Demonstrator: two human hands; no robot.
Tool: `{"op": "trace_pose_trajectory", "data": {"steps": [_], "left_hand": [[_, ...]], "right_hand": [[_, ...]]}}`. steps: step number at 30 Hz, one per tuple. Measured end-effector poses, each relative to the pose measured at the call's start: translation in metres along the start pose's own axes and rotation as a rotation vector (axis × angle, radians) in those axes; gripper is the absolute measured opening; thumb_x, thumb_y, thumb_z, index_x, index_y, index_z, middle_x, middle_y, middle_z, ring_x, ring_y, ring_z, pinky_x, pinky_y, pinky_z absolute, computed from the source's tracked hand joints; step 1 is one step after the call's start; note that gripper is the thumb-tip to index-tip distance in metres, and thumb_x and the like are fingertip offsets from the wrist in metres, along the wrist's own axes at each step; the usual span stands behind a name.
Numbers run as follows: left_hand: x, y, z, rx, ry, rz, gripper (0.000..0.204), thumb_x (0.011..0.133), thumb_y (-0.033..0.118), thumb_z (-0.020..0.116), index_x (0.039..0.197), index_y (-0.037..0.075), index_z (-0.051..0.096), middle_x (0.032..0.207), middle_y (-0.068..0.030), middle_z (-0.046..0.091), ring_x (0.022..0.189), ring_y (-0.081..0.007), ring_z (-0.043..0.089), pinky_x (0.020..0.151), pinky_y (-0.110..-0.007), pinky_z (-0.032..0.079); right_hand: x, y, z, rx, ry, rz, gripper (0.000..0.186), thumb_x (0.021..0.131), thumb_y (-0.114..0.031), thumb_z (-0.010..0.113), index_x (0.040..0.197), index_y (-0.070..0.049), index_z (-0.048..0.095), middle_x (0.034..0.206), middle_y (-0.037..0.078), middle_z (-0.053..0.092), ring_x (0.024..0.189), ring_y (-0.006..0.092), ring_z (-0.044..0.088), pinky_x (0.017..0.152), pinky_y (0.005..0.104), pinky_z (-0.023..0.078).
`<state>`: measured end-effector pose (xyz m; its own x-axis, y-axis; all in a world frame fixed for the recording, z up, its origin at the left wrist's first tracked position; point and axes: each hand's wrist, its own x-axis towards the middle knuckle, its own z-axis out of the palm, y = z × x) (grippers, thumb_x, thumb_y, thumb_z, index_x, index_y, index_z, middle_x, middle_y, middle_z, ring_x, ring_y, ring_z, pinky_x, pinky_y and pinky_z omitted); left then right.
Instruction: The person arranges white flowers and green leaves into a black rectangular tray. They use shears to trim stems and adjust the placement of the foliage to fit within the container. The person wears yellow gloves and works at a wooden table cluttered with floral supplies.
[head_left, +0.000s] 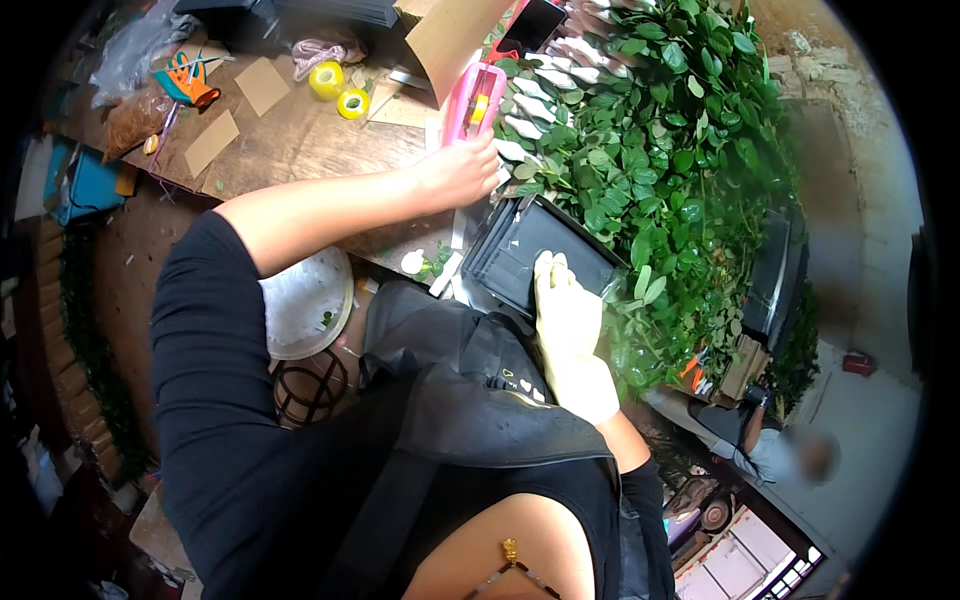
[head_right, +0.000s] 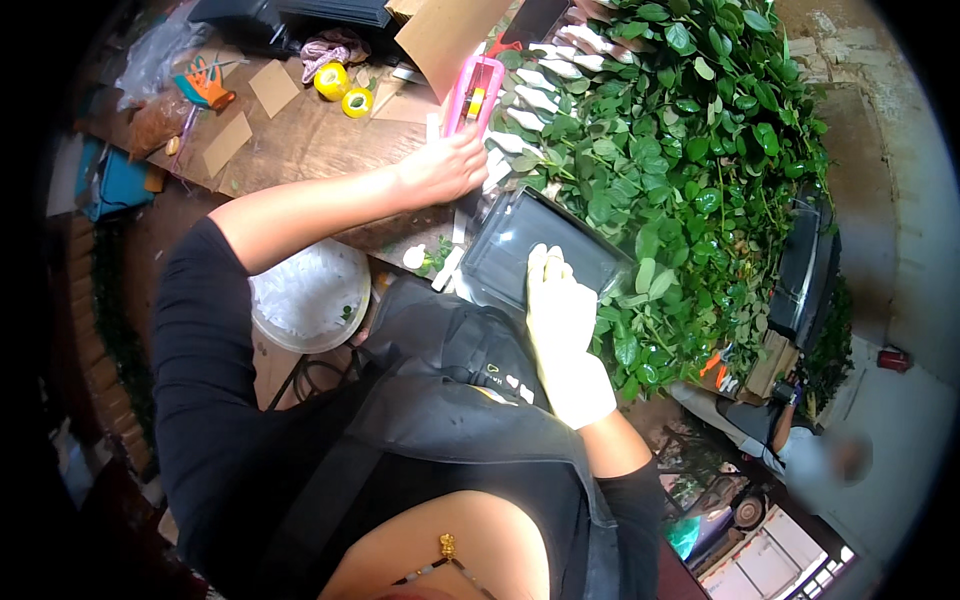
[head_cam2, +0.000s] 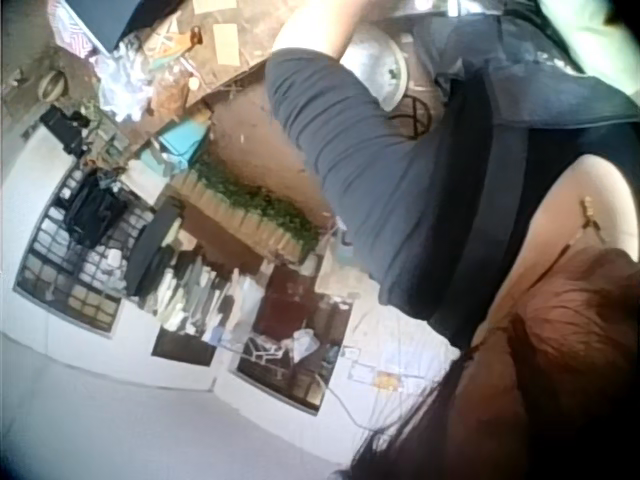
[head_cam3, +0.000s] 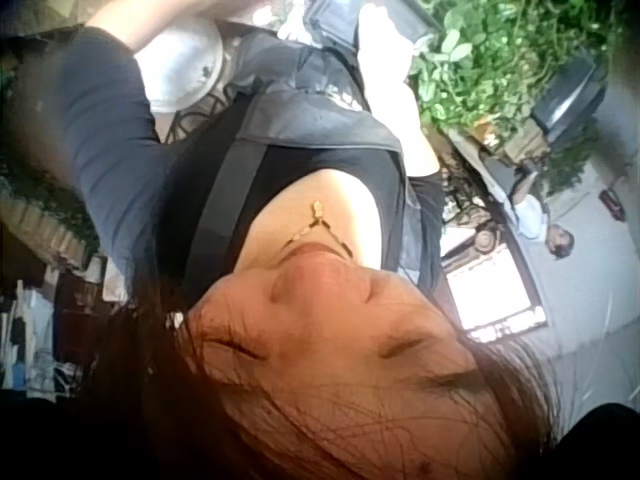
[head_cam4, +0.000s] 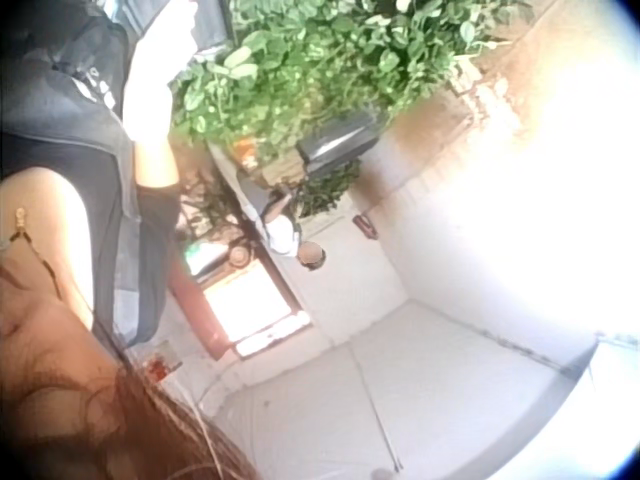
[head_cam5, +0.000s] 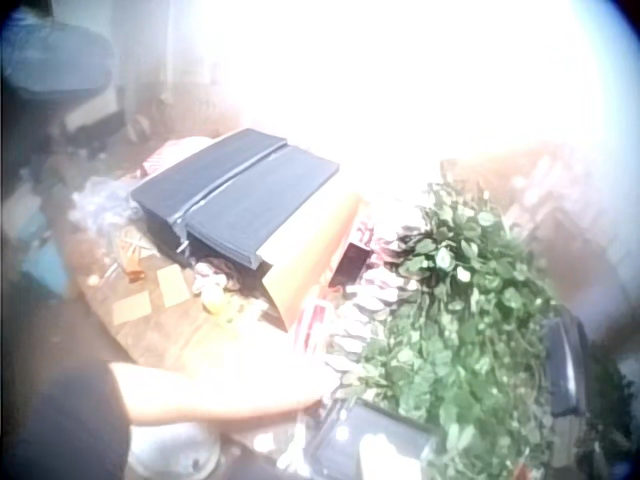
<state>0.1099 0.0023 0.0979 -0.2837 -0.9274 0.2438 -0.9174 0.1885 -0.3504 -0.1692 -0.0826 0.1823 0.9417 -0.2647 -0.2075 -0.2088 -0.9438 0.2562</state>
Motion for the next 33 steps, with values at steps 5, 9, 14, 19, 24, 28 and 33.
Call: {"op": "trace_pose_trajectory", "data": {"steps": [5, 9, 14, 19, 24, 28, 33], "left_hand": [[0.034, -0.009, 0.025, 0.119, 0.010, -0.019, 0.014, 0.088, 0.020, 0.056, 0.090, 0.007, 0.061, 0.091, -0.0083, 0.064, 0.099, -0.0264, 0.063, 0.109, -0.047, 0.040], [0.044, -0.024, 0.038, -0.109, 0.018, 0.114, 0.011, 0.087, 0.020, 0.058, 0.083, 0.010, 0.059, 0.082, -0.0065, 0.066, 0.084, -0.0256, 0.066, 0.097, -0.045, 0.047], [0.047, -0.027, 0.038, -0.293, -0.259, -0.025, 0.009, 0.085, 0.019, 0.060, 0.080, 0.012, 0.057, 0.070, -0.0032, 0.065, 0.071, -0.0251, 0.066, 0.078, -0.040, 0.050], [0.027, -0.017, 0.021, -0.078, 0.013, -0.023, 0.013, 0.089, 0.014, 0.055, 0.101, 0.011, 0.060, 0.092, -0.0113, 0.065, 0.110, -0.0293, 0.060, 0.102, -0.048, 0.045], [-0.022, -0.016, -0.060, -0.331, -0.244, -0.576, 0.055, 0.072, 0.014, 0.078, 0.120, 0.002, 0.056, 0.107, -0.0174, 0.060, 0.113, -0.0401, 0.054, 0.111, -0.055, 0.035], [-0.002, 0.035, -0.117, -1.337, -0.431, -0.794, 0.090, 0.090, 0.033, 0.076, 0.154, -0.003, 0.025, 0.140, -0.0250, 0.037, 0.141, -0.0379, 0.033, 0.124, -0.050, 0.018], [0.033, 0.100, -0.119, -1.489, -0.168, -0.518, 0.094, 0.100, 0.044, 0.061, 0.156, -0.006, 0.005, 0.162, -0.0293, 0.009, 0.155, -0.0432, 0.004, 0.126, -0.053, 0.006]], "right_hand": [[0.000, 0.001, 0.001, 0.017, 0.052, -0.011, 0.051, 0.088, -0.011, 0.056, 0.138, 0.000, 0.056, 0.132, 0.018, 0.066, 0.105, 0.0245, 0.070, 0.071, 0.0362, 0.058], [-0.001, 0.001, 0.003, 0.048, 0.095, 0.003, 0.050, 0.088, -0.011, 0.057, 0.137, -0.001, 0.057, 0.129, 0.017, 0.066, 0.102, 0.0234, 0.069, 0.069, 0.0361, 0.057], [-0.004, 0.001, 0.002, 0.101, 0.090, 0.035, 0.047, 0.089, -0.011, 0.056, 0.135, -0.001, 0.057, 0.130, 0.018, 0.066, 0.104, 0.0249, 0.070, 0.072, 0.0366, 0.058], [-0.012, 0.016, 0.000, 0.351, 0.199, 0.042, 0.044, 0.091, -0.011, 0.058, 0.134, -0.001, 0.059, 0.131, 0.020, 0.065, 0.104, 0.0288, 0.070, 0.078, 0.0391, 0.058], [-0.039, 0.013, -0.057, 0.937, 0.314, 0.075, 0.071, 0.095, -0.027, 0.070, 0.153, 0.001, 0.041, 0.148, 0.027, 0.052, 0.132, 0.0401, 0.055, 0.112, 0.0448, 0.043], [-0.030, 0.001, -0.078, 1.260, 0.060, 0.059, 0.102, 0.090, -0.043, 0.076, 0.160, 0.005, 0.020, 0.156, 0.032, 0.038, 0.145, 0.0410, 0.041, 0.120, 0.0449, 0.035], [-0.043, 0.003, -0.046, 1.267, 0.236, 0.214, 0.094, 0.083, -0.010, 0.070, 0.163, -0.003, 0.020, 0.134, 0.029, 0.057, 0.119, 0.0431, 0.061, 0.102, 0.0462, 0.050]]}}
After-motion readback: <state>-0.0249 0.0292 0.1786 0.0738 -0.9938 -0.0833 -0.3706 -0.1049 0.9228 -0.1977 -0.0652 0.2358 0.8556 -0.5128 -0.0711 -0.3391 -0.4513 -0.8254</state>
